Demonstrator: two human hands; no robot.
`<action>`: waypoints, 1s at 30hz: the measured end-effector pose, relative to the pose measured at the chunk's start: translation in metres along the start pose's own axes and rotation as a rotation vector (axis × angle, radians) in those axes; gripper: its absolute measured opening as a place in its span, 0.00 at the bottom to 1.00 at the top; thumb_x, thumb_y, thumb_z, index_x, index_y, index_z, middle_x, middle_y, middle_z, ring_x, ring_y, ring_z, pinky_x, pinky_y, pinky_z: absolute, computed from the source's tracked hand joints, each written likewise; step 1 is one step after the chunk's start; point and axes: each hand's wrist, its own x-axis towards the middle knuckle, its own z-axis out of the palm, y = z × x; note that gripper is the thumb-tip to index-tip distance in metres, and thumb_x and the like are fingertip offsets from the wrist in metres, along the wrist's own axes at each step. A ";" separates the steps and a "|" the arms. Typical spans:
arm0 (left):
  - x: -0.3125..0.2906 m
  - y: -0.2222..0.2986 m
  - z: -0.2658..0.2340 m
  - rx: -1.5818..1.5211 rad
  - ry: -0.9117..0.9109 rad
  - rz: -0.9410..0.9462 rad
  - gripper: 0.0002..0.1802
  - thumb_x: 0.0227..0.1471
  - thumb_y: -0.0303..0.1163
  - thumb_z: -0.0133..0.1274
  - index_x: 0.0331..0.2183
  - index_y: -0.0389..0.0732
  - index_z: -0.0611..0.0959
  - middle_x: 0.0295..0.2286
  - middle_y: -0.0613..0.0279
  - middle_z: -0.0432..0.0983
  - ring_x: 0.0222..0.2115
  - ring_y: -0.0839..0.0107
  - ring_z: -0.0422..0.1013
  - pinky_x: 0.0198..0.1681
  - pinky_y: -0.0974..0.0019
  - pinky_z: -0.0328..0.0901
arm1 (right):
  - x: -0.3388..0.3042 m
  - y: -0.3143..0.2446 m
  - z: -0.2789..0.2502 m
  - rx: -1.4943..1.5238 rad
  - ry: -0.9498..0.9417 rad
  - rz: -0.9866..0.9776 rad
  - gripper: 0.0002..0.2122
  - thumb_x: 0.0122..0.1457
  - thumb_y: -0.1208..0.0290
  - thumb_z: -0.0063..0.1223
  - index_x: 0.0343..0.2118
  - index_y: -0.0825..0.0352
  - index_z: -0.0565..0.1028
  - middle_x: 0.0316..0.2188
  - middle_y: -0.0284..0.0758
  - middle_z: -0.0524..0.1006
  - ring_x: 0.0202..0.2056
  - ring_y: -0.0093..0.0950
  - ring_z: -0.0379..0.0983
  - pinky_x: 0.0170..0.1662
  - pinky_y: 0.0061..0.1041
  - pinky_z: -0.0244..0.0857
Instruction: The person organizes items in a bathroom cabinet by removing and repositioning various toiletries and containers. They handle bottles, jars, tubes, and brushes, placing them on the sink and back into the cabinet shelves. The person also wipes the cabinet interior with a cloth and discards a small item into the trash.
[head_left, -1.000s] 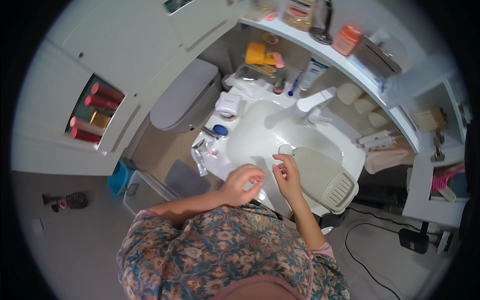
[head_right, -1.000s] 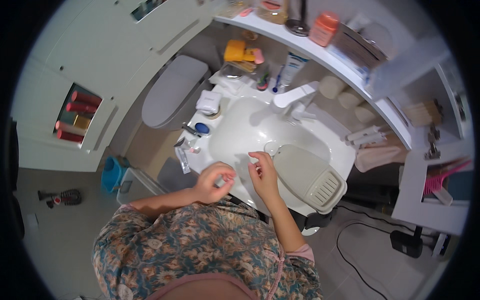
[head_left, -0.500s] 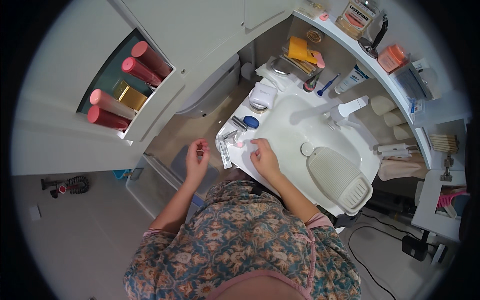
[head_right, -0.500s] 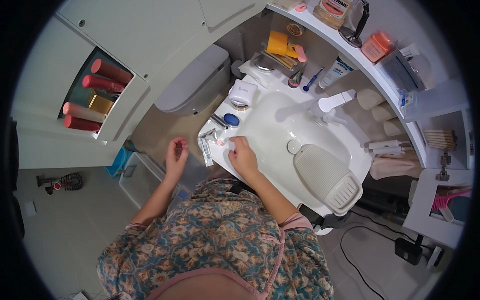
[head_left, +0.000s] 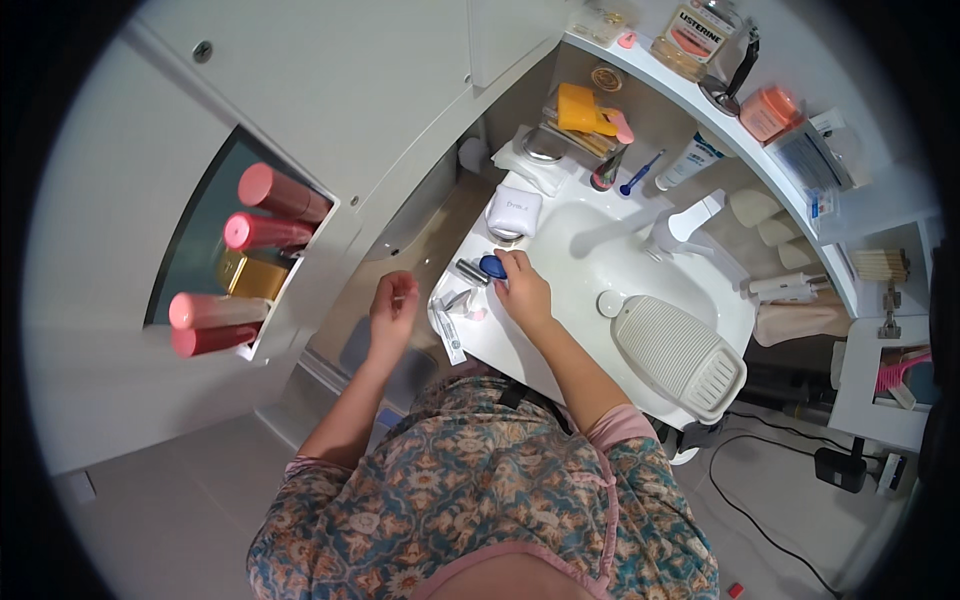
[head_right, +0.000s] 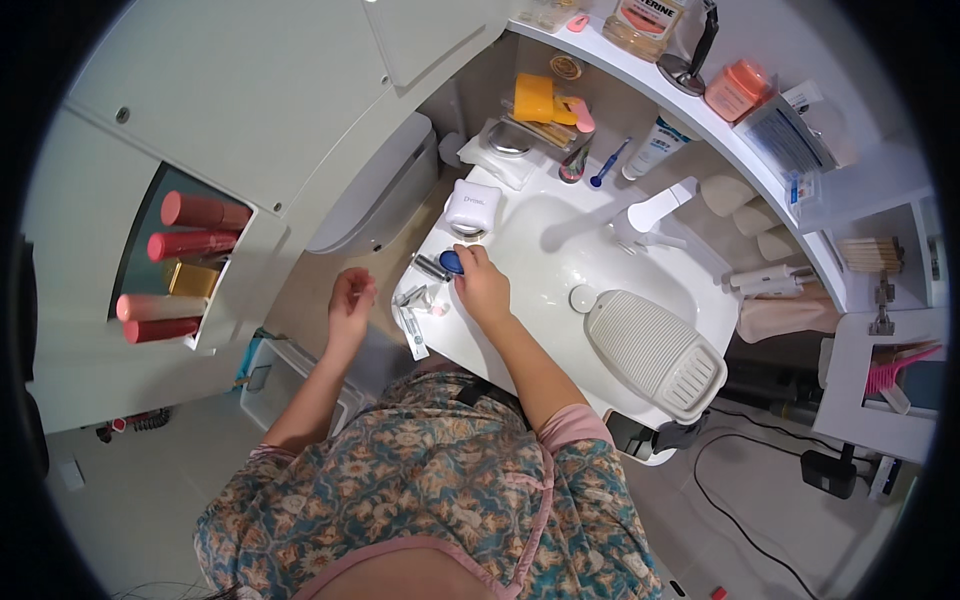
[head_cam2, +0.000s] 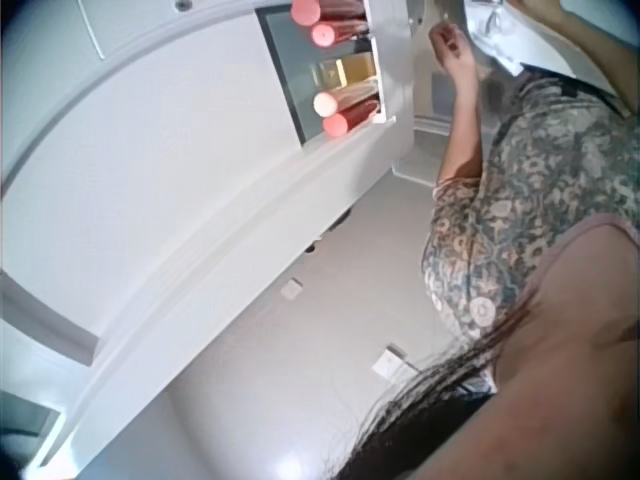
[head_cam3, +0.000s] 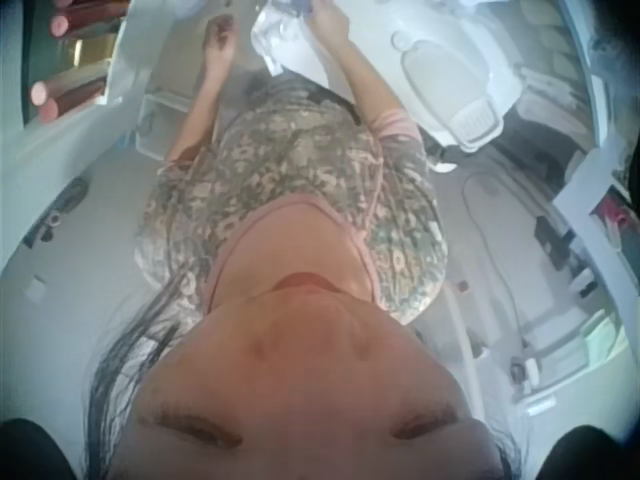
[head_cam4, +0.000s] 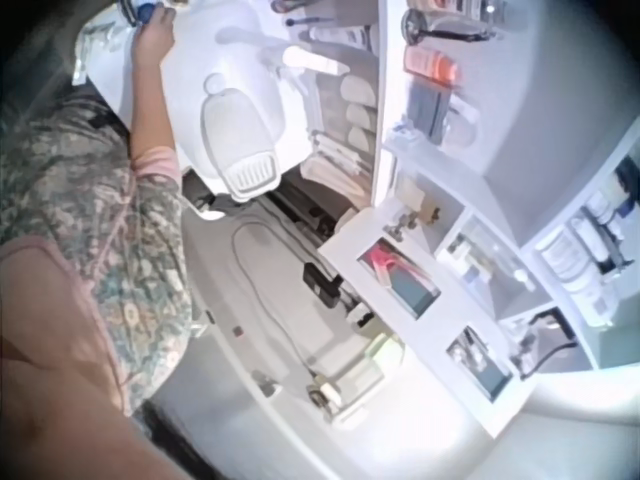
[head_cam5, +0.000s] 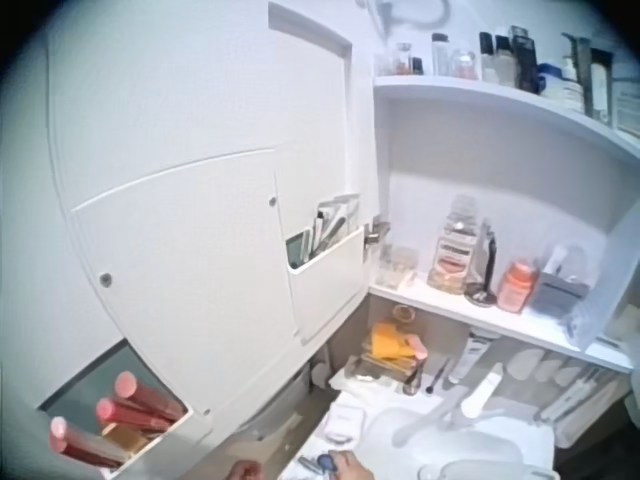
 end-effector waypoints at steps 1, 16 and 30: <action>0.008 0.001 0.001 0.032 -0.038 0.001 0.13 0.54 0.27 0.52 0.43 0.39 0.73 0.34 0.65 0.73 0.35 0.79 0.69 0.36 0.74 0.64 | 0.001 0.000 0.001 -0.009 -0.007 -0.003 0.24 0.45 0.75 0.59 0.49 0.61 0.69 0.44 0.33 0.70 0.34 0.35 0.74 0.33 0.32 0.70; 0.121 -0.036 0.038 0.256 -0.854 0.110 0.19 0.40 0.19 0.61 0.38 0.36 0.79 0.30 0.59 0.76 0.32 0.75 0.73 0.36 0.72 0.68 | -0.001 0.008 0.017 0.400 -0.126 0.173 0.33 0.43 0.78 0.62 0.54 0.69 0.60 0.44 0.43 0.68 0.26 0.30 0.71 0.32 0.27 0.68; 0.118 -0.042 0.065 0.181 -0.838 0.139 0.28 0.37 0.24 0.65 0.44 0.37 0.74 0.27 0.62 0.72 0.27 0.74 0.70 0.32 0.69 0.68 | 0.007 0.006 0.009 0.157 -0.129 0.156 0.33 0.40 0.66 0.64 0.52 0.63 0.62 0.44 0.40 0.70 0.42 0.39 0.72 0.42 0.35 0.68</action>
